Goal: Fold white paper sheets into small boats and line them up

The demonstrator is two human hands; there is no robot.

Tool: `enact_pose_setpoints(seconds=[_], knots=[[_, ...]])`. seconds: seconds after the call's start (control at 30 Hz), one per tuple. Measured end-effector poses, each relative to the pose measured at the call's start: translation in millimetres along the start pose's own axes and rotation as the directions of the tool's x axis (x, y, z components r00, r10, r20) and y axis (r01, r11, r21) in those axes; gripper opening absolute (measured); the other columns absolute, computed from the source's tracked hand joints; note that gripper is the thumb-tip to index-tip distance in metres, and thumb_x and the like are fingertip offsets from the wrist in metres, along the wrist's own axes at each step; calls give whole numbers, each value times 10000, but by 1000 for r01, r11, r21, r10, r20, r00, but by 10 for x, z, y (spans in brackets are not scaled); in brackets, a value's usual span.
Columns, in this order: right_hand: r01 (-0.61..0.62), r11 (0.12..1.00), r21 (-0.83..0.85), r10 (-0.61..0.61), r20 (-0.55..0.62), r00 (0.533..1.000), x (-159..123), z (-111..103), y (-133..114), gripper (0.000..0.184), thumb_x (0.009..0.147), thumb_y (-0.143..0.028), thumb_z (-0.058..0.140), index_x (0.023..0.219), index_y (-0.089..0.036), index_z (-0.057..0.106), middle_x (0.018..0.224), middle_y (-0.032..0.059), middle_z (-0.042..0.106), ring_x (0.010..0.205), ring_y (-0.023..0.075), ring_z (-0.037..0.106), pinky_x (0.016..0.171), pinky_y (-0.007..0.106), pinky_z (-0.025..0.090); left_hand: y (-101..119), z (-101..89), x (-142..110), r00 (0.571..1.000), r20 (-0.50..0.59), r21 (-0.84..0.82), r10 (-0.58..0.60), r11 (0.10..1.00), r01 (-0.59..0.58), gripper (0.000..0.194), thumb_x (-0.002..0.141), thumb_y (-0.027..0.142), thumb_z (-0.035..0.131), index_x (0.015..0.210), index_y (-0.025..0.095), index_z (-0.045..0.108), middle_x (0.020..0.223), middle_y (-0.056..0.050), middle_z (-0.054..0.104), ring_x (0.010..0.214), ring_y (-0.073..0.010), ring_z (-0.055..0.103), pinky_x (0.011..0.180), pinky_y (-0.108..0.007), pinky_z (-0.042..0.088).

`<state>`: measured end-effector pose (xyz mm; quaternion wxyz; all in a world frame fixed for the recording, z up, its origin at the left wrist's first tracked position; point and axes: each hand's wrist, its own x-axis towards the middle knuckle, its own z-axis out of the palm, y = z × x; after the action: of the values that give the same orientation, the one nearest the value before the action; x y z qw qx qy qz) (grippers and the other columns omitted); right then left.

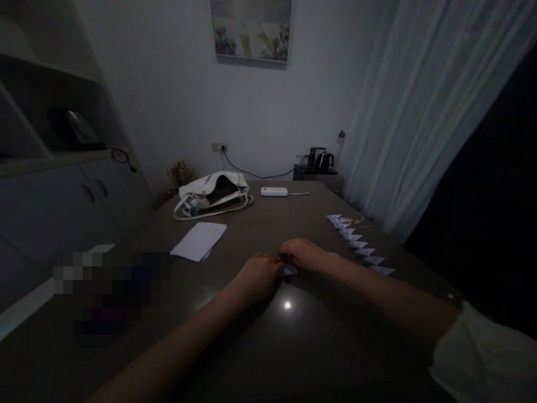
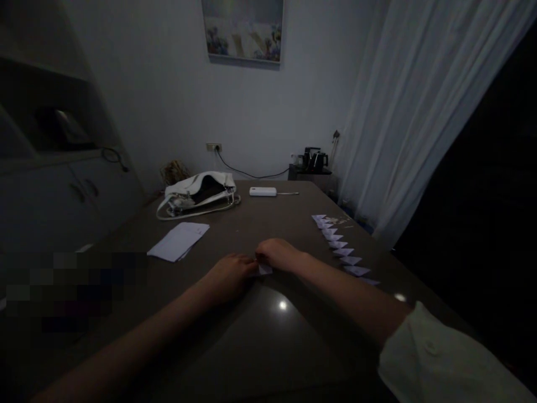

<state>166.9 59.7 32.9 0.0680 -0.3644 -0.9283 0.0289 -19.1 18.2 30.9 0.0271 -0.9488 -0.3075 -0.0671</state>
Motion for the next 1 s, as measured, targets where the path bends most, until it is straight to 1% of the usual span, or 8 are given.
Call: enact_pose_setpoints(seconds=[0.1, 0.2, 0.4, 0.5, 0.67, 0.8, 1.0], knots=[[3, 999, 42, -2, -19, 1000, 24, 31, 38, 142, 816, -97, 541, 835, -138, 676, 827, 64, 669, 764, 159, 597, 661, 227, 385, 1, -3, -2, 1000, 7, 4, -7, 1000, 7, 266, 804, 119, 468, 1024, 176, 606, 999, -82, 668, 933, -245, 618, 818, -375, 475], [-22, 995, 95, 26, -50, 998, 20, 53, 64, 135, 814, -98, 548, 851, -137, 672, 829, 66, 670, 763, 157, 599, 663, 225, 394, 1, -10, -1, 1000, 2, 1, 4, 1000, -4, 227, 808, 134, 476, 988, 168, 610, 995, -83, 669, 933, -244, 619, 823, -373, 472], [-12, 993, 119, 22, -77, 997, 8, 69, 62, 146, 809, -88, 537, 841, -141, 669, 819, 60, 674, 746, 157, 600, 658, 227, 398, 4, -27, -3, 1000, 4, 2, 2, 1000, -2, 204, 815, 134, 463, 958, 159, 606, 1001, -86, 667, 921, -247, 624, 805, -375, 475], [-36, 991, 130, 48, -89, 995, 5, 77, 54, 134, 805, -94, 546, 840, -141, 666, 814, 56, 674, 739, 153, 600, 650, 222, 394, 4, -22, -1, 1000, 14, 4, 3, 1000, -3, 207, 794, 116, 480, 958, 157, 600, 1007, -91, 662, 928, -249, 621, 810, -378, 473], [-84, 994, 71, 89, -68, 994, 13, 68, 33, 131, 808, -122, 552, 851, -155, 672, 833, 55, 678, 750, 162, 605, 638, 224, 381, 15, -26, -3, 1000, 18, -2, -3, 1000, 3, 233, 778, 108, 488, 975, 158, 602, 1008, -92, 661, 933, -243, 619, 831, -374, 468], [-133, 991, 34, 134, -38, 990, 26, 42, 14, 138, 803, -151, 566, 880, -170, 680, 857, 56, 688, 771, 169, 612, 627, 224, 368, 24, -30, -7, 1000, 17, 3, -7, 1000, 7, 276, 781, 108, 476, 1021, 160, 601, 1025, -97, 660, 948, -253, 615, 826, -389, 470], [-167, 986, -8, 166, -40, 985, 57, 41, -6, 139, 810, -194, 573, 904, -187, 675, 878, 46, 696, 793, 182, 627, 605, 230, 349, 13, -12, -5, 999, 39, 16, -10, 1000, 9, 273, 782, 136, 495, 1030, 162, 605, 1021, -103, 660, 935, -256, 617, 839, -389, 469]])
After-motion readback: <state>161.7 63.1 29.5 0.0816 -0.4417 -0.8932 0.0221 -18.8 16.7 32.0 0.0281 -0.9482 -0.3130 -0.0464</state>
